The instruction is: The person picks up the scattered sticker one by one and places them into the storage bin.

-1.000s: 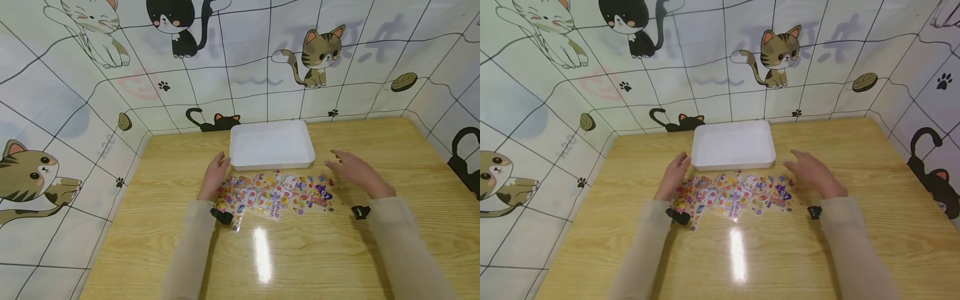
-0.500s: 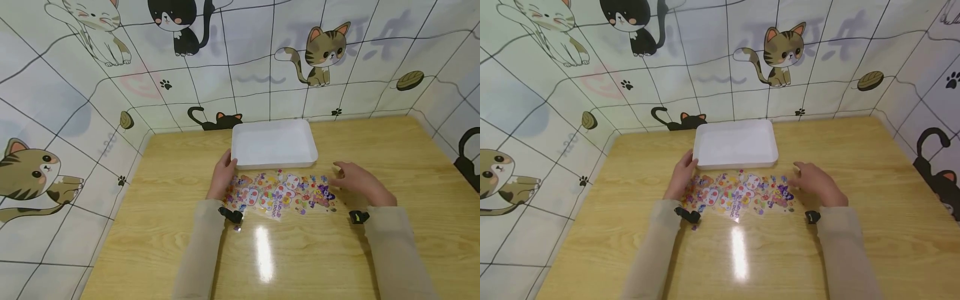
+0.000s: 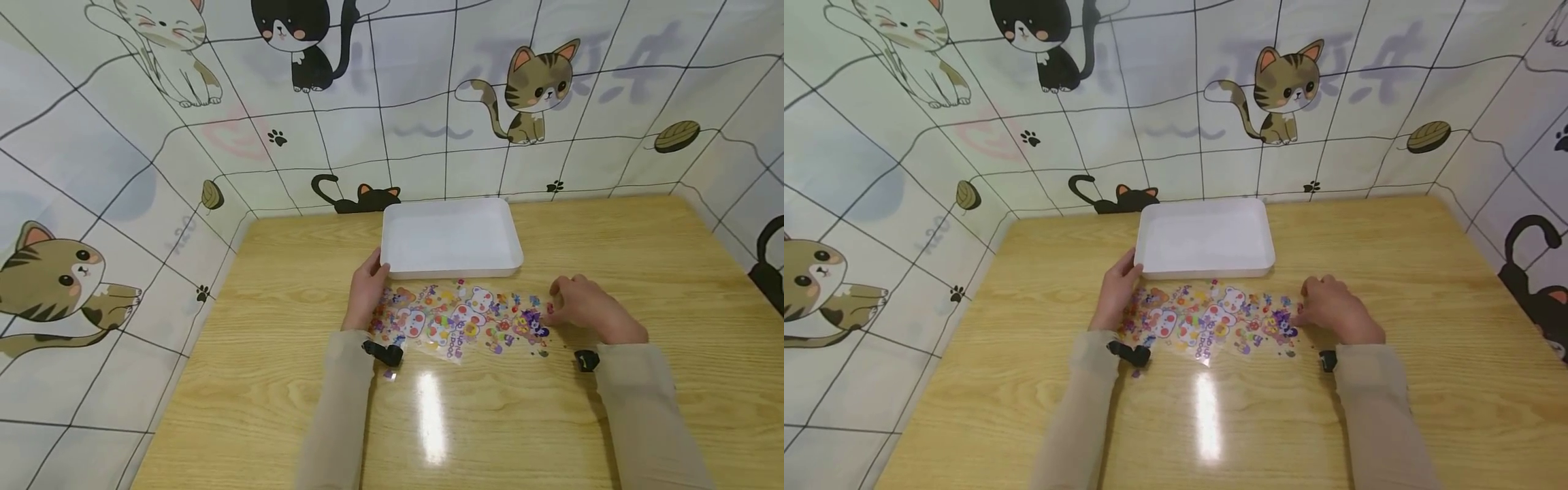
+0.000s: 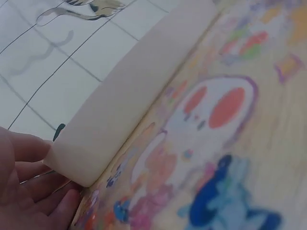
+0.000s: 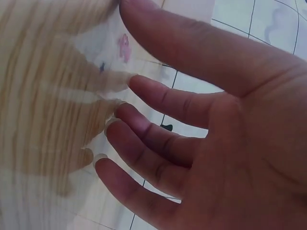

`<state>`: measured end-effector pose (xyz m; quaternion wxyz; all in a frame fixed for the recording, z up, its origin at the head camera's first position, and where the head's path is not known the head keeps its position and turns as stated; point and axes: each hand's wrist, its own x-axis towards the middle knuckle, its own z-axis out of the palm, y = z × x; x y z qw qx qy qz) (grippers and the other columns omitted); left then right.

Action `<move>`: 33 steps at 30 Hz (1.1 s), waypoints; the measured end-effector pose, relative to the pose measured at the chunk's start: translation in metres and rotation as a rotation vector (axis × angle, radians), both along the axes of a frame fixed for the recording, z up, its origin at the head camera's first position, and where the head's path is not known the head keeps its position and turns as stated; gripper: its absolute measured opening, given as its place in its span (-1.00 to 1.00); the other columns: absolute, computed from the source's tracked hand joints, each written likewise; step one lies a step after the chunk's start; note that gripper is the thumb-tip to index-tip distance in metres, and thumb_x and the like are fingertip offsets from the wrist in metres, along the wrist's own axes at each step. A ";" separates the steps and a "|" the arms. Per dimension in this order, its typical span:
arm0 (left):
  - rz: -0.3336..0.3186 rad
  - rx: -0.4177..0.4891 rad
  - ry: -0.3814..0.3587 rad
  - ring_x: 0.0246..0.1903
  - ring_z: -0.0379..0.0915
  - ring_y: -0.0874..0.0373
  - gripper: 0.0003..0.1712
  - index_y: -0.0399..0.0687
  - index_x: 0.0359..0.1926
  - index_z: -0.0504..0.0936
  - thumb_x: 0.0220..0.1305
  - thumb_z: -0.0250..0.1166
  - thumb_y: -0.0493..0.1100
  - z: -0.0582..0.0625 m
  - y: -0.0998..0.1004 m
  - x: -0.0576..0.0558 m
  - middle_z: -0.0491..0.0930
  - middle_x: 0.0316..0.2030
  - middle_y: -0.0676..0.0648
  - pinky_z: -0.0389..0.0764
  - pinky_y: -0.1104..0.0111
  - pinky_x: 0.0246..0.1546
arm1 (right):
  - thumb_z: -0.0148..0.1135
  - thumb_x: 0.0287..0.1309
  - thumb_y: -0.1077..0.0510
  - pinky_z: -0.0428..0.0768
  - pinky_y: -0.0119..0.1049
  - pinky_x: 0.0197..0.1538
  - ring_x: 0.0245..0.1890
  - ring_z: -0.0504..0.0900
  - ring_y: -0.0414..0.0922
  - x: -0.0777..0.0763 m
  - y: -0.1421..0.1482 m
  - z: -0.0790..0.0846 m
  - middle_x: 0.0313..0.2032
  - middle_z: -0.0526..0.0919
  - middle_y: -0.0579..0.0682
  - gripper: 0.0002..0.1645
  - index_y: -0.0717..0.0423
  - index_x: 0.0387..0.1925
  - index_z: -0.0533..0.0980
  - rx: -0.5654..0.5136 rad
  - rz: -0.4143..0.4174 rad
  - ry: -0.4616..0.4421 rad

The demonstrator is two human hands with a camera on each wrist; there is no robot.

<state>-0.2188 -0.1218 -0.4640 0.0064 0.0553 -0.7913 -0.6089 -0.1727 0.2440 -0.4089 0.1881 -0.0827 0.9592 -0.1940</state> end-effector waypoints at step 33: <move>-0.054 0.019 0.074 0.19 0.14 0.25 -0.49 0.20 0.30 0.20 0.33 -0.02 -0.01 -0.007 -0.004 0.008 0.27 0.21 0.13 0.16 0.26 0.19 | 0.14 0.13 0.17 0.47 -0.12 -0.23 -0.22 0.50 0.01 -0.008 0.015 -0.011 -0.27 0.57 0.08 -0.87 0.17 -0.31 0.47 -0.214 0.055 0.056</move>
